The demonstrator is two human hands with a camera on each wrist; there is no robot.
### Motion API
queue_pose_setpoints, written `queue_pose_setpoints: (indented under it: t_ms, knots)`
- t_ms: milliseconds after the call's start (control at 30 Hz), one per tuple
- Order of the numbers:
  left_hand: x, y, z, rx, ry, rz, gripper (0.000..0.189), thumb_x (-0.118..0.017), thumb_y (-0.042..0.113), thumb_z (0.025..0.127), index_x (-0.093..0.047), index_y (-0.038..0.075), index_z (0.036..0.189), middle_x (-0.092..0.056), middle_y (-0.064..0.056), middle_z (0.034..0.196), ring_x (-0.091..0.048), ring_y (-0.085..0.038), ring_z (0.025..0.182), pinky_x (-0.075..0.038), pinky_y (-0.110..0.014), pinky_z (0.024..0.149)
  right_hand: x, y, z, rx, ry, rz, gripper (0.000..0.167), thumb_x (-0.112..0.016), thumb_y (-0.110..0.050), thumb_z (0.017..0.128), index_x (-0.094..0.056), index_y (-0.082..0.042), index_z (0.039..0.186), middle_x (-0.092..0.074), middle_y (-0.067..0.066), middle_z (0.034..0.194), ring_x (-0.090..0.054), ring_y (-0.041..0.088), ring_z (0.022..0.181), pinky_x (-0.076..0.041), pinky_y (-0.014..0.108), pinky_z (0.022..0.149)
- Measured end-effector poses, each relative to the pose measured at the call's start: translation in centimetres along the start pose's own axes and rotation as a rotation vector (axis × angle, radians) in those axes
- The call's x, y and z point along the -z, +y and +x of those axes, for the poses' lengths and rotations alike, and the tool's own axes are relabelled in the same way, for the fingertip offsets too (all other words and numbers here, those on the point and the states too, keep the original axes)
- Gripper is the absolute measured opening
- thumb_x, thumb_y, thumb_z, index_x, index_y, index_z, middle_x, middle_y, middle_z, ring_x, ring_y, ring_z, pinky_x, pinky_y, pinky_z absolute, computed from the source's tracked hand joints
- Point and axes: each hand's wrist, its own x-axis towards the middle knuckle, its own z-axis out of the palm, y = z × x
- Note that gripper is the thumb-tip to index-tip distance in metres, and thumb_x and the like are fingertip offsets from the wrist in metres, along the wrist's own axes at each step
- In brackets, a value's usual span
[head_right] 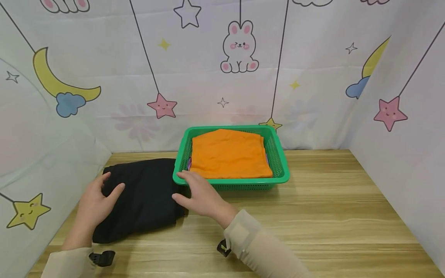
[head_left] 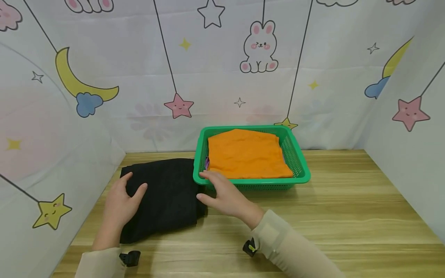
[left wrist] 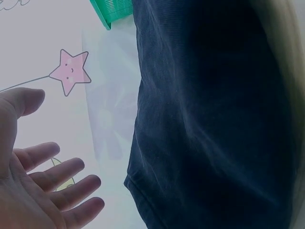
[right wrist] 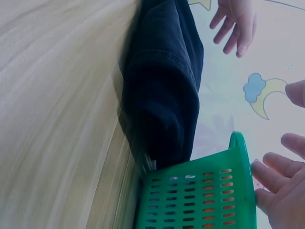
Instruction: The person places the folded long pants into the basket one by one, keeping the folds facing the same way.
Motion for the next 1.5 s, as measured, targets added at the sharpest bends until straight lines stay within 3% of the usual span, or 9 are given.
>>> queue_pose_setpoints:
  t_ms: [700, 967, 1500]
  knots:
    - [0.1, -0.6, 0.0, 0.026, -0.049, 0.013, 0.074, -0.048, 0.045, 0.095, -0.026, -0.004, 0.146, -0.029, -0.034, 0.145, -0.027, -0.052, 0.132, -0.026, -0.066, 0.104, -1.0, -1.6, 0.1, 0.02, -0.044, 0.015, 0.061, -0.055, -0.042, 0.094, -0.035, -0.015, 0.146, -0.036, 0.003, 0.15, -0.035, 0.02, 0.138, -0.034, 0.04, 0.111]
    - [0.0, -0.9, 0.1, 0.026, -0.04, 0.01, 0.074, -0.048, 0.045, 0.095, -0.027, -0.006, 0.145, -0.03, -0.035, 0.144, -0.028, -0.053, 0.13, -0.027, -0.067, 0.102, -1.6, -1.9, 0.0, 0.027, -0.061, -0.013, 0.061, -0.053, -0.044, 0.094, -0.036, -0.015, 0.145, -0.039, 0.002, 0.149, -0.038, 0.02, 0.136, -0.036, 0.04, 0.11]
    - [-0.1, -1.4, 0.2, 0.094, -0.104, 0.043, 0.077, -0.048, 0.046, 0.095, -0.023, -0.006, 0.146, -0.025, -0.035, 0.146, -0.025, -0.052, 0.133, -0.025, -0.065, 0.105, -2.7, -1.7, -0.1, -0.046, -0.106, -0.01, 0.06, -0.053, -0.044, 0.094, -0.038, -0.014, 0.144, -0.041, 0.003, 0.147, -0.041, 0.019, 0.134, -0.038, 0.037, 0.108]
